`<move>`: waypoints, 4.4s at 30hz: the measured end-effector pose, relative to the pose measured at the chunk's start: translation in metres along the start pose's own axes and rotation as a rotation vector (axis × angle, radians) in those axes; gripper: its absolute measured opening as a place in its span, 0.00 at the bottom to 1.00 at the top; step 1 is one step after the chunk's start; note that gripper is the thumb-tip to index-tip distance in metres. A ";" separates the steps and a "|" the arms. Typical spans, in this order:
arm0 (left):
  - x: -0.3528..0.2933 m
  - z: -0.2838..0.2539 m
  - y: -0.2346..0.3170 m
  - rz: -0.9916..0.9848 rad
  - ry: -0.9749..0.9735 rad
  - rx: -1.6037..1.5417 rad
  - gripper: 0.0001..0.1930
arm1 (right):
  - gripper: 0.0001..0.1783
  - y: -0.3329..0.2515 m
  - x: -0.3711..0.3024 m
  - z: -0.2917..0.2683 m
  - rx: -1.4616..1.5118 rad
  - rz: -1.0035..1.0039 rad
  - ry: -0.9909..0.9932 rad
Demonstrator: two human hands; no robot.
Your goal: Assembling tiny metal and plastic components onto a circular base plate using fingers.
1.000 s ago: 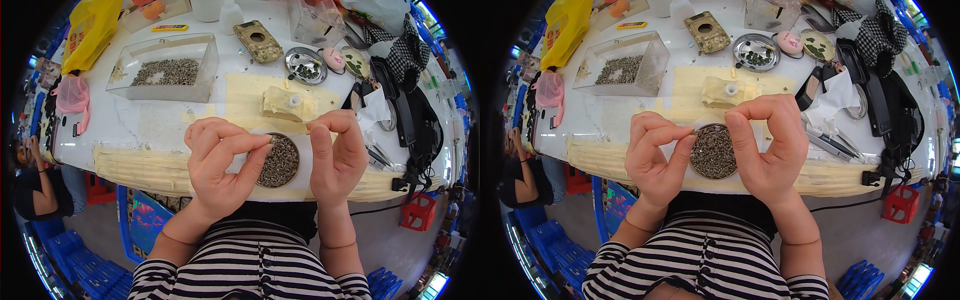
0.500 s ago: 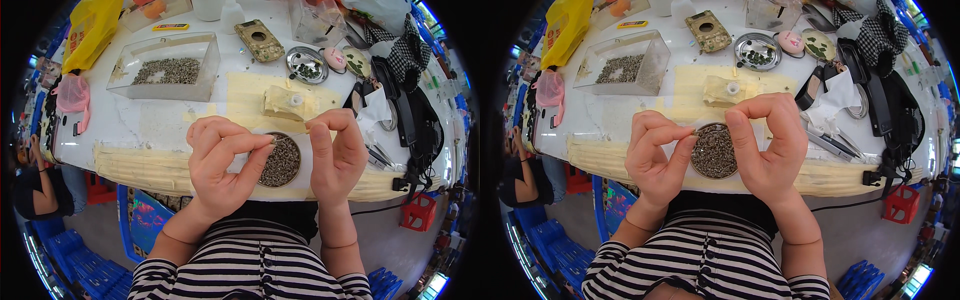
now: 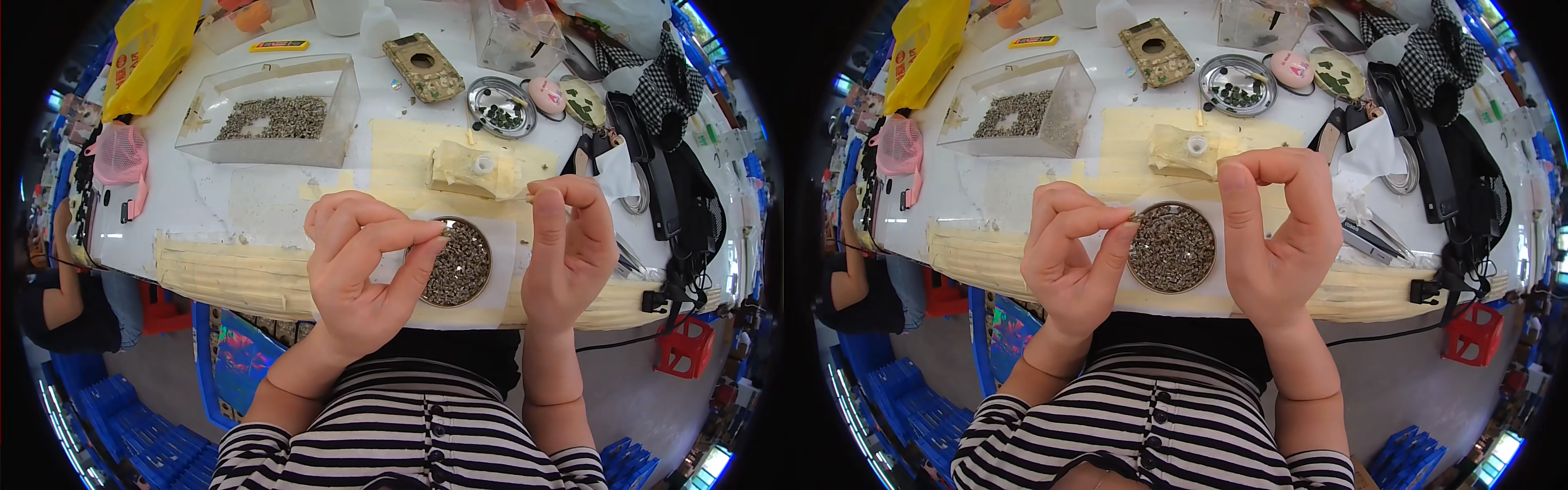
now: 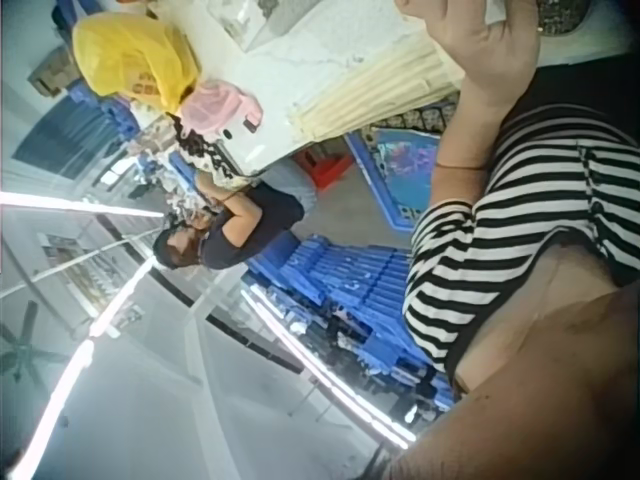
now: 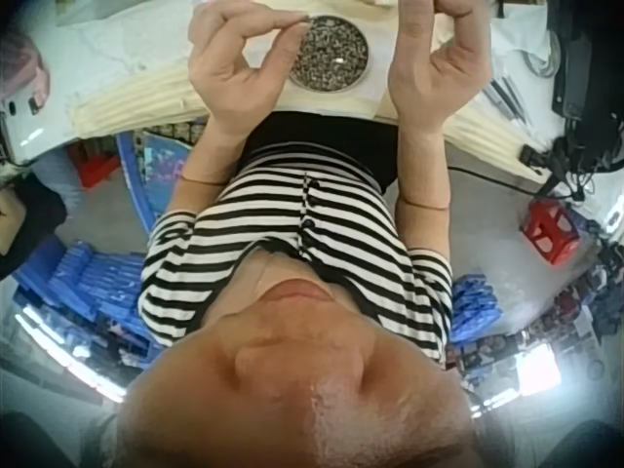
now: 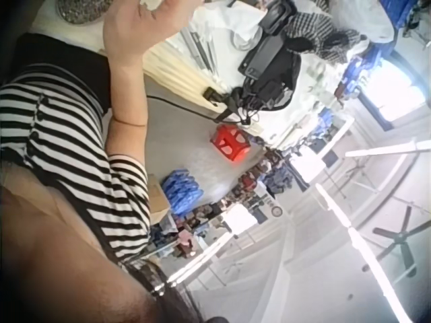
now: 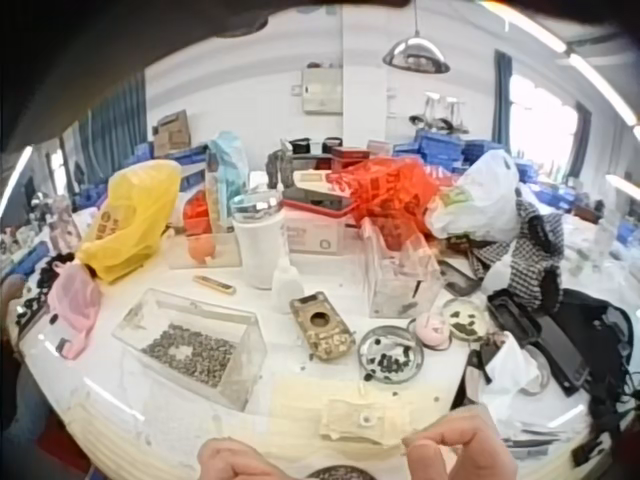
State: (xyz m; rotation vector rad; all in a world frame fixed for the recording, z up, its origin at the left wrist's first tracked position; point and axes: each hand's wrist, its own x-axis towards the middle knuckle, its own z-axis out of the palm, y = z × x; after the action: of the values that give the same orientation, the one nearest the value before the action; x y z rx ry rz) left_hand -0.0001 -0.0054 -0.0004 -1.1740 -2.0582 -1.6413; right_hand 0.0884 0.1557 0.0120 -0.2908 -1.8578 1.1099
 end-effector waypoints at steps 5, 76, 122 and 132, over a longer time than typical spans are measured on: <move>-0.001 0.000 -0.001 -0.013 0.000 -0.007 0.10 | 0.05 0.004 0.011 0.001 -0.486 -0.323 0.056; -0.002 0.002 -0.003 0.084 0.044 0.037 0.11 | 0.09 -0.011 -0.010 0.005 0.146 -0.038 -0.325; -0.003 0.005 -0.001 0.155 0.055 0.244 0.11 | 0.17 -0.007 -0.016 0.014 -0.082 -0.400 -0.198; -0.004 0.004 -0.004 0.150 0.066 0.185 0.10 | 0.16 -0.012 -0.016 0.011 -0.048 -0.178 -0.250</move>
State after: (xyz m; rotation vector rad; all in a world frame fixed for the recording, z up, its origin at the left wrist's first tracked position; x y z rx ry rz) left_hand 0.0007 -0.0040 -0.0065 -1.1639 -1.9807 -1.3715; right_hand 0.0912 0.1329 0.0100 -0.0121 -2.0879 1.0164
